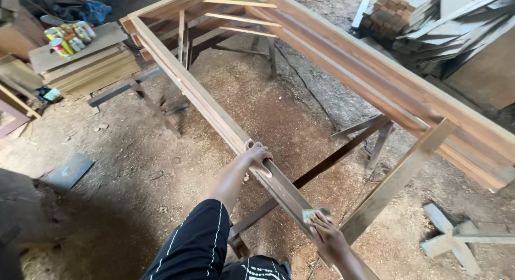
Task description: The person sands the surfaces and edges of a large wooden frame assembly by hand using a piece of sandpaper.
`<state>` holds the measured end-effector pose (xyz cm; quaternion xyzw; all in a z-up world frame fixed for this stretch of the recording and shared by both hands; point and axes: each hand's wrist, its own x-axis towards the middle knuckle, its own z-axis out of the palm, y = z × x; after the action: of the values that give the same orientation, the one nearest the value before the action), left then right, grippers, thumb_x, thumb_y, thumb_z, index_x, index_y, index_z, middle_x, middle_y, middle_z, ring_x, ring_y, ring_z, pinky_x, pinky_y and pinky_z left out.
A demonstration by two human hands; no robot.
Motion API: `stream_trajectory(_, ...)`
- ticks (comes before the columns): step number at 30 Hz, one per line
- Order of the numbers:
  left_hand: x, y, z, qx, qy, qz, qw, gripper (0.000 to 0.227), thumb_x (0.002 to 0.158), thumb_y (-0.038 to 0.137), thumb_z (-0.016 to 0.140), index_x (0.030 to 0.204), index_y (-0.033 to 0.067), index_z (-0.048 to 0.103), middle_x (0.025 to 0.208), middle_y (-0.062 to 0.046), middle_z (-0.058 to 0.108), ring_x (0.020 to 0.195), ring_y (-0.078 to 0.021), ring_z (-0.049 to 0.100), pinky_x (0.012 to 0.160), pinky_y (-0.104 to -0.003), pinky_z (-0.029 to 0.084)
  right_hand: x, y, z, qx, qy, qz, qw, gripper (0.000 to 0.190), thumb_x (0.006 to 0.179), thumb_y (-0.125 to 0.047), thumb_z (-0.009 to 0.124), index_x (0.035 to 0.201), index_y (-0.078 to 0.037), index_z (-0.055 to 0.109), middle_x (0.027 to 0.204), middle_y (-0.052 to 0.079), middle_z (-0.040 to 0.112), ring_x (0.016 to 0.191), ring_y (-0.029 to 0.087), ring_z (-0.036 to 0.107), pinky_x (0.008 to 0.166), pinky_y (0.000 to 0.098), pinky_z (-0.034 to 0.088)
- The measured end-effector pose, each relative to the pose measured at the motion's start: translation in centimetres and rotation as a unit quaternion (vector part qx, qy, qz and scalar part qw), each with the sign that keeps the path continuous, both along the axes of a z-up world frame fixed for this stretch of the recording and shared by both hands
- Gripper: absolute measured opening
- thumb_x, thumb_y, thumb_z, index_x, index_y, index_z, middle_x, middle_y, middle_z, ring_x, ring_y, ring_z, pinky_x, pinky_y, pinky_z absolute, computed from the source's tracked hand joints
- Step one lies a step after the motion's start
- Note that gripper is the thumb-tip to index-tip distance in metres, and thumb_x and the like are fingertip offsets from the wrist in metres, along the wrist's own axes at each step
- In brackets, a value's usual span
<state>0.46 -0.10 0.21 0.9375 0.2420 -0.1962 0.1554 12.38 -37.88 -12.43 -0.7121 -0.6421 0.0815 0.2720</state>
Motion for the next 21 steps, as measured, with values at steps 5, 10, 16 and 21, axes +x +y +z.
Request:
stream_trajectory(5, 0.1, 0.2, -0.5, -0.012, -0.010, 0.011, 1.000, 0.069, 0.056, 0.062, 0.088, 0.117, 0.0352, 0.070, 0.125, 0.009, 0.062, 0.134, -0.0194, 0.039, 0.118, -0.062, 0.006, -1.2, 6.1, 1.4, -0.092, 0.007, -0.029, 0.995, 0.036, 0.101, -0.025, 0.043, 0.119, -0.010, 0.070, 0.145, 0.010, 0.053, 0.141, 0.028, 0.040, 0.117, 0.0488, 0.025)
stream_trajectory(10, -0.3, 0.0, -0.5, -0.010, -0.023, 0.012, 1.000, 0.071, 0.055, 0.063, 0.088, 0.118, 0.0352, 0.069, 0.125, 0.009, 0.063, 0.136, -0.0192, 0.039, 0.119, -0.061, 0.005, -2.0, 8.7, 1.8, -0.053, -0.010, -0.040, 0.998, 0.037, 0.103, -0.029, 0.043, 0.123, -0.009, 0.068, 0.144, 0.010, 0.056, 0.141, 0.026, 0.045, 0.120, 0.0432, 0.031)
stream_trajectory(16, -0.4, -0.1, -0.9, -0.045, -0.028, 0.029, 0.998, 0.067, 0.057, 0.061, 0.087, 0.116, 0.0338, 0.070, 0.120, 0.009, 0.064, 0.131, -0.0185, 0.043, 0.118, -0.058, 0.009, 0.6, 1.7, -0.3, -0.025, -0.034, -0.004, 0.999, 0.037, 0.106, -0.029, 0.041, 0.124, -0.009, 0.068, 0.144, 0.010, 0.057, 0.143, 0.026, 0.044, 0.118, 0.0425, 0.033)
stream_trajectory(21, -0.1, 0.1, -0.8, -0.033, -0.030, 0.018, 0.999, 0.065, 0.058, 0.061, 0.087, 0.115, 0.0343, 0.071, 0.118, 0.010, 0.064, 0.130, -0.0172, 0.042, 0.120, -0.057, 0.005, -1.1, 6.0, 1.9, -0.149, -0.018, -0.061, 0.987, 0.041, 0.102, -0.031, 0.040, 0.129, -0.017, 0.068, 0.148, 0.003, 0.052, 0.144, 0.024, 0.038, 0.117, 0.0414, 0.034)
